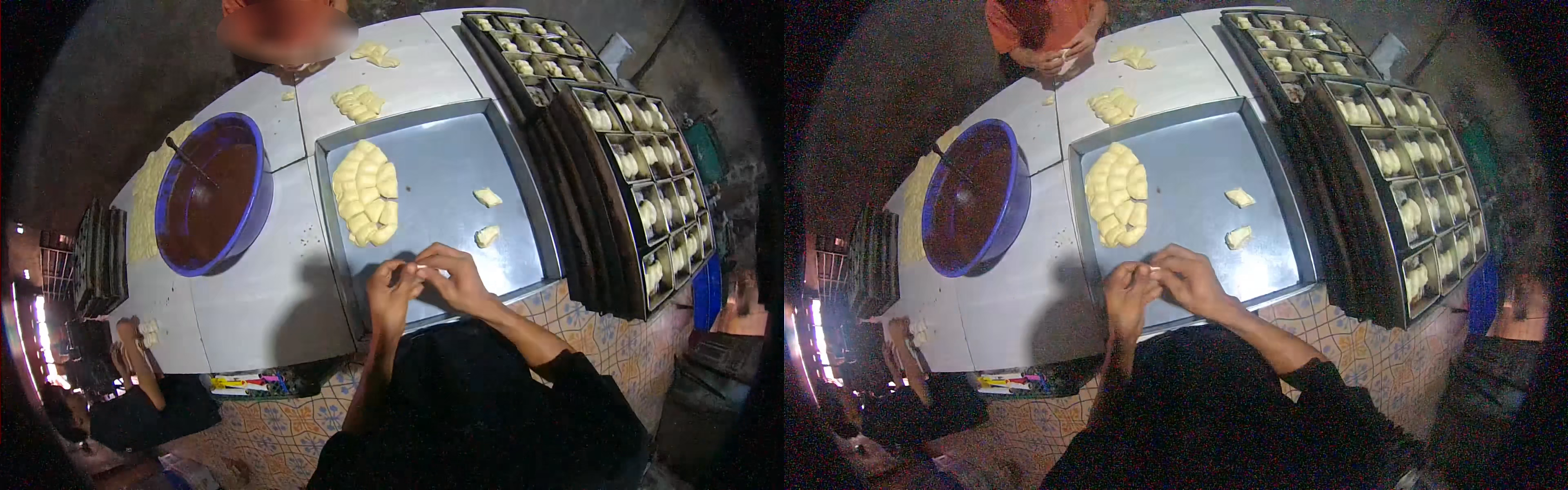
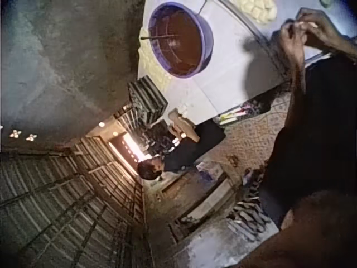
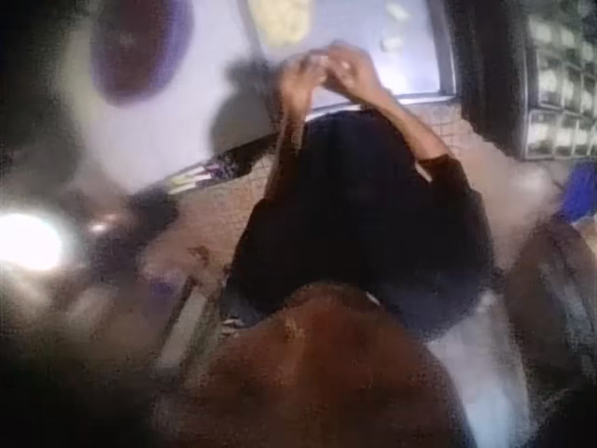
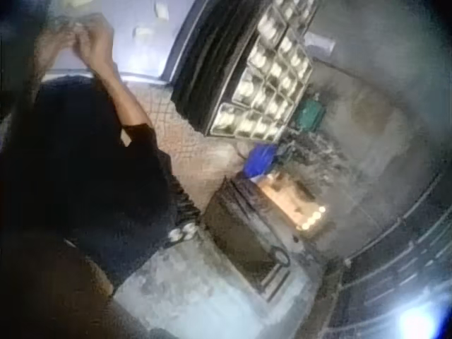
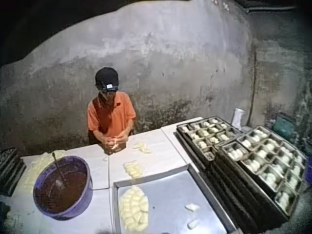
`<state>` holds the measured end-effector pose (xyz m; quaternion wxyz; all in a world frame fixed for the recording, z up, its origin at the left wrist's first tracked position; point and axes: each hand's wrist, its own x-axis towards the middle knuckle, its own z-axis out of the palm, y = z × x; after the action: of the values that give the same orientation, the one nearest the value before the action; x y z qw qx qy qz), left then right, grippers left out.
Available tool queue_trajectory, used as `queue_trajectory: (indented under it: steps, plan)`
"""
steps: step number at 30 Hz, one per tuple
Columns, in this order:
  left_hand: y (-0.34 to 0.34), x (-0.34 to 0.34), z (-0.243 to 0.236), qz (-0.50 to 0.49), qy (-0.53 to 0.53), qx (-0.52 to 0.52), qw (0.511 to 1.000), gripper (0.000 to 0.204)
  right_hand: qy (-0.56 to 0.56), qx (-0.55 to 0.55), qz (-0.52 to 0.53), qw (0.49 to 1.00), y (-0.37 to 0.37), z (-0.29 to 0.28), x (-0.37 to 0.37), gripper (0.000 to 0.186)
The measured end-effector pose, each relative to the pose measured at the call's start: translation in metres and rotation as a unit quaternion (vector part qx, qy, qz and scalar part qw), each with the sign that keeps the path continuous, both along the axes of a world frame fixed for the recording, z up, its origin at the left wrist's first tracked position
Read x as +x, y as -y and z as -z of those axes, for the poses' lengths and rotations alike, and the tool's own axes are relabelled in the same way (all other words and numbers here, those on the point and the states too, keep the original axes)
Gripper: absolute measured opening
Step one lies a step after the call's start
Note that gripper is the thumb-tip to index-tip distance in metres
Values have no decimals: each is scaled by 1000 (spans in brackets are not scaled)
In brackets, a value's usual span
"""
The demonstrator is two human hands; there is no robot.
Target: The person shapes dough pieces by hand, folding and pinching them around filling, and places the formed dough balls onto a metal tray.
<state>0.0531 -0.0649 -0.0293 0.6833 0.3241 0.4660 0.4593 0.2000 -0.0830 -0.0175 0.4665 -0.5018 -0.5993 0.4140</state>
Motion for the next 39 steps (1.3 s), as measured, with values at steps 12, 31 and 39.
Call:
queue_trajectory:
  steps: [12, 31, 39]
  plan:
    - [29, -3, 17, 108, -74, 294, 947, 36, -61, -195, -124, 971, 11, 44, 43, 36]
    - [57, -30, 32, 553, -417, 54, 720, 36, 11, -142, 124, 982, 15, 61, 79, 28]
    - [44, -6, 12, 84, -111, 160, 977, 30, -60, -73, 29, 995, 28, -7, 5, 28]
